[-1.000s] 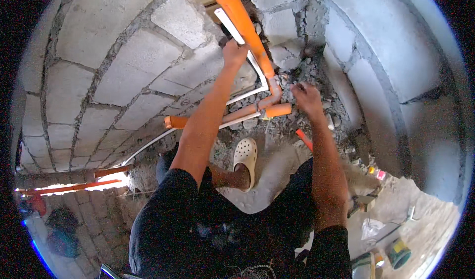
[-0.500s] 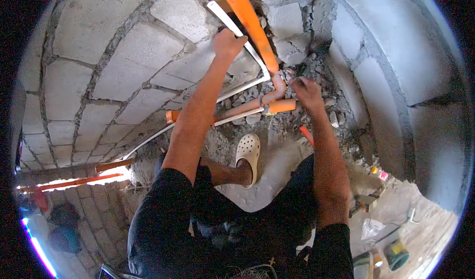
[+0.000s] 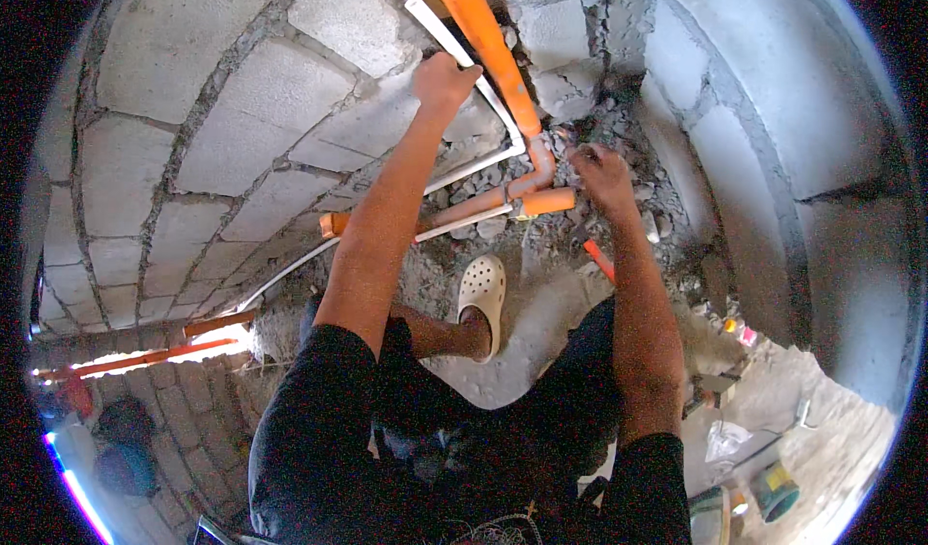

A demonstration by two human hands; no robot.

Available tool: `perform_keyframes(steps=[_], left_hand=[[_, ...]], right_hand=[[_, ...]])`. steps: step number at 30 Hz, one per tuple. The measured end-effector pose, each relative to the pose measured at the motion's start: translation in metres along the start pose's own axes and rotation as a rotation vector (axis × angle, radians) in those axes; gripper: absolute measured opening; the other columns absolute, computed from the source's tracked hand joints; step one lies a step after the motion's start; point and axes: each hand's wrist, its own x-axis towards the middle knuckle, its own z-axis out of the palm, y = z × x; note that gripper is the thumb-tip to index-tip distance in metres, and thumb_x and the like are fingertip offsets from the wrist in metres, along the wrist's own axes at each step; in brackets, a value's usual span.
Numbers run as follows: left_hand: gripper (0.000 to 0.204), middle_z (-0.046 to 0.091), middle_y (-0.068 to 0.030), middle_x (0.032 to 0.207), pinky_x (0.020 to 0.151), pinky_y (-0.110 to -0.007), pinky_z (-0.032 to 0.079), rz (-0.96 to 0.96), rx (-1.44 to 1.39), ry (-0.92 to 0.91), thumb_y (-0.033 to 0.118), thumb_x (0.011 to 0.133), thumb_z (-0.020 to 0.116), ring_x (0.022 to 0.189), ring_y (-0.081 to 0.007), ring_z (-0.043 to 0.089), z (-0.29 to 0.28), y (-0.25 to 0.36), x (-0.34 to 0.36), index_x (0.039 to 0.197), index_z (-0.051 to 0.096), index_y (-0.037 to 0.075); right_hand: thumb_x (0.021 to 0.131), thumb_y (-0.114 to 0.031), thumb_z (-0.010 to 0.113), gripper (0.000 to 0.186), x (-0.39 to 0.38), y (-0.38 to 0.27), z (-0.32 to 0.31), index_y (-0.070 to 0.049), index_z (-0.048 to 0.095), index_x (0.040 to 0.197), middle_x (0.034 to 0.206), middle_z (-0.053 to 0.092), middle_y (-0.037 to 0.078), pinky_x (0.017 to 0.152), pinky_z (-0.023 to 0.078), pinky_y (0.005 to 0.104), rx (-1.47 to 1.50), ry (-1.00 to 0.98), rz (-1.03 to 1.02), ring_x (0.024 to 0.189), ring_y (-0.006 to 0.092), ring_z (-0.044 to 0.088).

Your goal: Connecting and installing plumbing pipes into a construction wall and floor.

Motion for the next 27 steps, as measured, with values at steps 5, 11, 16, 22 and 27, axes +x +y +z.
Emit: perform_keyframes(steps=[5, 11, 16, 22, 27], left_hand=[[0.037, 0.073, -0.0147, 0.082, 0.071, -0.044, 0.057, -0.026, -0.034, -0.004, 0.043, 0.072, 0.078, 0.078, -0.0334, 0.071, 0.003, -0.006, 0.004, 0.086, 0.077, 0.008], [0.037, 0.073, -0.0144, 0.085, 0.072, -0.044, 0.057, -0.039, -0.006, -0.018, 0.042, 0.072, 0.078, 0.081, -0.0336, 0.071, -0.001, 0.002, 0.001, 0.089, 0.077, 0.01], [0.034, 0.072, -0.018, 0.088, 0.076, -0.044, 0.057, -0.048, -0.042, -0.059, 0.038, 0.072, 0.077, 0.085, -0.0354, 0.07, -0.008, 0.006, -0.004, 0.088, 0.076, 0.007], [0.036, 0.072, -0.0187, 0.088, 0.076, -0.044, 0.056, -0.072, -0.031, -0.056, 0.039, 0.071, 0.077, 0.085, -0.0354, 0.07, -0.004, -0.005, 0.004, 0.085, 0.075, 0.005], [0.037, 0.072, -0.0189, 0.085, 0.074, -0.044, 0.056, -0.093, -0.084, -0.005, 0.039, 0.069, 0.078, 0.083, -0.0356, 0.07, -0.002, 0.005, 0.0, 0.08, 0.074, 0.004]], right_hand=[[0.087, -0.025, 0.067, 0.025, 0.002, -0.006, -0.008, -0.001, 0.067, 0.094, 0.073, 0.066, 0.012, 0.059, 0.048, 0.0358, 0.061, -0.031, 0.205, 0.059, 0.0197, 0.062], [0.088, -0.03, 0.065, 0.031, 0.003, -0.006, -0.014, 0.0, 0.066, 0.079, 0.063, 0.063, 0.01, 0.056, 0.047, 0.0345, 0.036, 0.01, 0.233, 0.055, 0.0185, 0.06], [0.09, -0.035, 0.063, 0.037, 0.001, -0.014, -0.014, 0.0, 0.065, 0.077, 0.061, 0.061, 0.01, 0.055, 0.047, 0.0348, 0.059, -0.038, 0.347, 0.055, 0.0176, 0.06], [0.091, -0.031, 0.063, 0.034, -0.002, -0.03, -0.015, 0.0, 0.064, 0.077, 0.065, 0.062, 0.007, 0.053, 0.045, 0.0337, 0.145, -0.035, 0.313, 0.057, 0.0159, 0.06], [0.09, -0.028, 0.065, 0.031, -0.002, -0.007, -0.023, 0.0, 0.063, 0.078, 0.066, 0.061, 0.005, 0.055, 0.047, 0.0299, 0.137, -0.017, 0.253, 0.058, 0.013, 0.058]])
